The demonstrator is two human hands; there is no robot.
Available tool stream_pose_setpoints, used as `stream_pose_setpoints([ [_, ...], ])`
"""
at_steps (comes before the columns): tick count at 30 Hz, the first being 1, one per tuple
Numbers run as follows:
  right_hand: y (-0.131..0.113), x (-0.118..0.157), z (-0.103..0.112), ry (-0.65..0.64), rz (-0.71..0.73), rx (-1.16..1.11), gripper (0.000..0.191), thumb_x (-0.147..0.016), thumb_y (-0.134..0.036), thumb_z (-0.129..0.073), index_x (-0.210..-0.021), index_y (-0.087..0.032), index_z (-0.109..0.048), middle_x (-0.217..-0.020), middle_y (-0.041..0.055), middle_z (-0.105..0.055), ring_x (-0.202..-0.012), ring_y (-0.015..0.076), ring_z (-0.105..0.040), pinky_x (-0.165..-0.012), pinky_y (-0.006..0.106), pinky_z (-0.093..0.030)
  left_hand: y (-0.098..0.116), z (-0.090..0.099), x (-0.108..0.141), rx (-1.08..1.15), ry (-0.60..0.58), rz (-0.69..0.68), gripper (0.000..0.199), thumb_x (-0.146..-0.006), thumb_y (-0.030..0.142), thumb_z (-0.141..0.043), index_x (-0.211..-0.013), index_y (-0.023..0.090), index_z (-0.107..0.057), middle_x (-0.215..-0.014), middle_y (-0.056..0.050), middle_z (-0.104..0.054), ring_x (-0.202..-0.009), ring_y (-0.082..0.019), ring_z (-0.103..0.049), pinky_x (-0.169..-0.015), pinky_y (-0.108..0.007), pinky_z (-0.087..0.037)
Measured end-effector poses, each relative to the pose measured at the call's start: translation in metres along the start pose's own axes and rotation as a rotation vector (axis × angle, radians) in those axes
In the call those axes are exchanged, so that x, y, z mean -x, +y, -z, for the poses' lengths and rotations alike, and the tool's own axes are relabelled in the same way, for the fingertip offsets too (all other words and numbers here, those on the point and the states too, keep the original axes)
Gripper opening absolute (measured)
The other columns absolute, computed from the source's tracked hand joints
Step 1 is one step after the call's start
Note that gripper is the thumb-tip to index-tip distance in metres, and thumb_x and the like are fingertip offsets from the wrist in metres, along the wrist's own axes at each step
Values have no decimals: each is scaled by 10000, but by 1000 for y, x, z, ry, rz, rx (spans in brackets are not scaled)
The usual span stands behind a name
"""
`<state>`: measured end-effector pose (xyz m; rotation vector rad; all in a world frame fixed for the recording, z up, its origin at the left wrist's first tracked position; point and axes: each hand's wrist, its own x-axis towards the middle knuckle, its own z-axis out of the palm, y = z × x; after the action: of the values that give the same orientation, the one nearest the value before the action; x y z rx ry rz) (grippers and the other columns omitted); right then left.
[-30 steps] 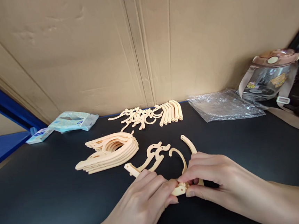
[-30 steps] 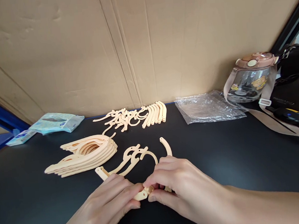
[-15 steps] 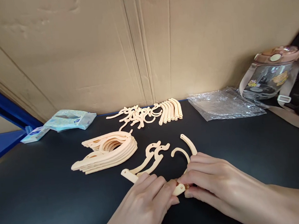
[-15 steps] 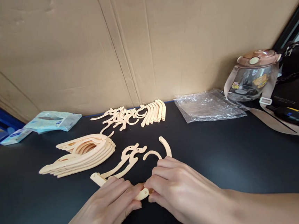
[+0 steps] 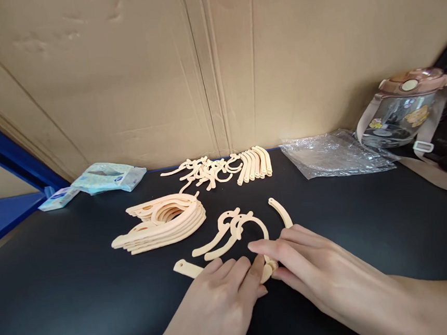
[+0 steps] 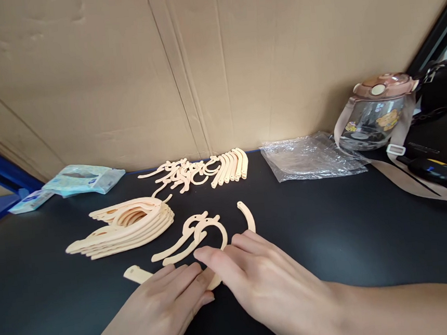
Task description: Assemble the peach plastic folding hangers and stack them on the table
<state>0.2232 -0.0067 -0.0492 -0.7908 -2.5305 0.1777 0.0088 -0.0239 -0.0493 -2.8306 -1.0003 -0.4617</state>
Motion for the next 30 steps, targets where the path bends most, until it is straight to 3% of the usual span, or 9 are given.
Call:
stream_pose_setpoints([
  [3,-1,-1,3,-4,93,53,570,-882,-5,-479,-1423,-113,-334,-949,42,-649,-844,165,-587,-767,281,-502,0,4,0,127,-17,60,281,-1006,146,-319,-991,166,-599,-805,-35,-658,-691,-177,-648,-640,-280,-527],
  [8,5,-6,20,59,184,74,353,-963,-259,-549,-1285,-132,-477,-863,21,-663,-754,147,-586,-720,277,-473,-7,14,3,374,-56,165,185,-962,156,-392,-1038,209,-551,-830,6,-659,-664,-122,-630,-581,-191,-458],
  [12,30,-9,29,170,36,187,245,-979,-311,-532,-1168,-158,-558,-783,-1,-641,-699,138,-591,-666,276,-456,-14,21,6,522,-139,313,191,-950,180,-393,-1107,262,-465,-756,61,-612,-531,-90,-499,-495,-194,-340],
  [15,46,-11,28,109,-63,300,341,-967,-408,-533,-1187,-150,-565,-804,16,-641,-741,174,-620,-649,301,-481,-18,21,8,744,-193,441,142,-969,252,-379,-1094,281,-440,-827,54,-611,-557,-85,-458,-516,-188,-343],
  [18,53,-10,22,53,-135,323,457,-923,-481,-576,-1229,-143,-545,-833,27,-642,-773,201,-641,-637,323,-509,-20,20,8,987,-236,540,223,-999,340,-365,-1213,313,-419,-927,32,-604,-566,-67,-458,-552,-169,-397],
  [21,54,-5,18,-4,-247,211,416,-907,-340,-593,-1288,-200,-502,-829,-8,-633,-757,175,-640,-644,309,-525,-20,23,4,1134,-265,568,233,-992,357,-417,-1208,300,-481,-923,26,-582,-590,-53,-480,-607,-158,-433],
  [24,55,0,19,-57,-368,82,465,-871,-213,-535,-1326,-259,-456,-853,-27,-619,-728,149,-624,-632,294,-515,-21,30,-2,1150,-305,679,219,-986,345,-445,-1155,263,-559,-872,30,-577,-603,-48,-498,-601,-152,-413],
  [30,44,-5,30,-168,-410,-222,236,-1023,-350,-341,-1154,-301,-531,-1028,7,-564,-828,120,-601,-759,279,-488,-22,26,-2,1229,-325,789,407,-938,564,-477,-1032,193,-615,-787,19,-554,-582,-70,-506,-509,-155,-389],
])
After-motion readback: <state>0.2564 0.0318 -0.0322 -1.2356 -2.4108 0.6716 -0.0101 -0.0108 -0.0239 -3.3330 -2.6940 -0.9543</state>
